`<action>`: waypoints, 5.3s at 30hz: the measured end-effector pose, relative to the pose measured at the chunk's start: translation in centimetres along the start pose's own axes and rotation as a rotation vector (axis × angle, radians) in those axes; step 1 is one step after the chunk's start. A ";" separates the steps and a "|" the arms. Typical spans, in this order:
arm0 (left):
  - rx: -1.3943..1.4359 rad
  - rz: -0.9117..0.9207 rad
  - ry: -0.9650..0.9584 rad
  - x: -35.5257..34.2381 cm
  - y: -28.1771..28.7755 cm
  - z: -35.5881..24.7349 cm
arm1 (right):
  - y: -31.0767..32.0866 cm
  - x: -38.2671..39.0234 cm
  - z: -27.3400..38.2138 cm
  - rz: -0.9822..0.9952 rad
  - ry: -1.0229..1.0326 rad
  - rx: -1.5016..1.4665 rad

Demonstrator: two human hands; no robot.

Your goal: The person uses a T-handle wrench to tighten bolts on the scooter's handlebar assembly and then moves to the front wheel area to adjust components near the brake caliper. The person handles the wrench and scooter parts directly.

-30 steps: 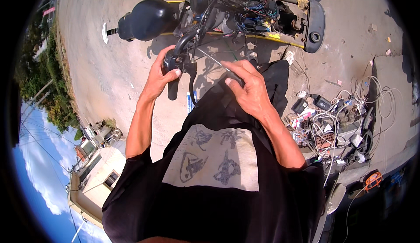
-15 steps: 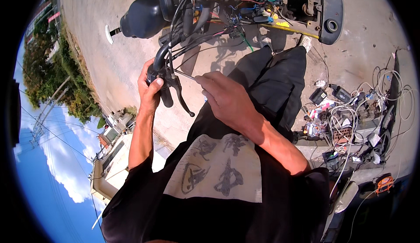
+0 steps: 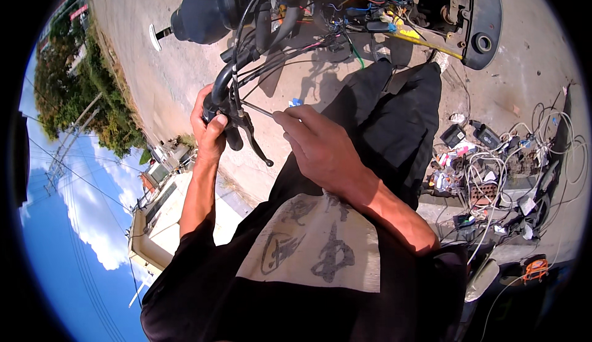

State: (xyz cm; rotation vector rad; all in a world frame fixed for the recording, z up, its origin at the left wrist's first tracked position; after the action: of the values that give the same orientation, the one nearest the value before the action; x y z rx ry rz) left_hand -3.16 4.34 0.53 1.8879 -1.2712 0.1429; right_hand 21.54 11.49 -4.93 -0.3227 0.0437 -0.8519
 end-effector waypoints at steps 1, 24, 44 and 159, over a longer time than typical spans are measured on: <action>-0.003 0.004 0.003 -0.1 0.0 0.0 | 0.0 0.0 0.0 0.002 0.010 0.011; 0.132 0.085 -0.002 0.1 -0.1 -0.4 | 0.3 -0.4 0.6 0.033 -0.076 -0.004; 0.205 0.024 -0.020 -0.3 -0.1 0.5 | 0.2 -1.0 0.9 0.042 -0.083 0.037; 0.101 0.118 -0.098 0.2 0.1 0.7 | -1.3 0.4 -3.8 -0.154 -0.665 -0.534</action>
State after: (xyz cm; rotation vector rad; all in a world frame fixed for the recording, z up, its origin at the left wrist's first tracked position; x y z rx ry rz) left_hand -3.40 3.71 0.20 1.9255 -1.4669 0.1820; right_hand 20.24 9.43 -8.09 -1.1094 -0.3830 -0.8409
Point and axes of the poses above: each hand's wrist, its own x-axis away from the middle knuckle, its own y-axis out of the back of the hand, z = x × y, the point moved 4 cm from there along -x, towards the middle knuckle, and after that the axes turned 10 degrees about -x, right-handed, at the moved point
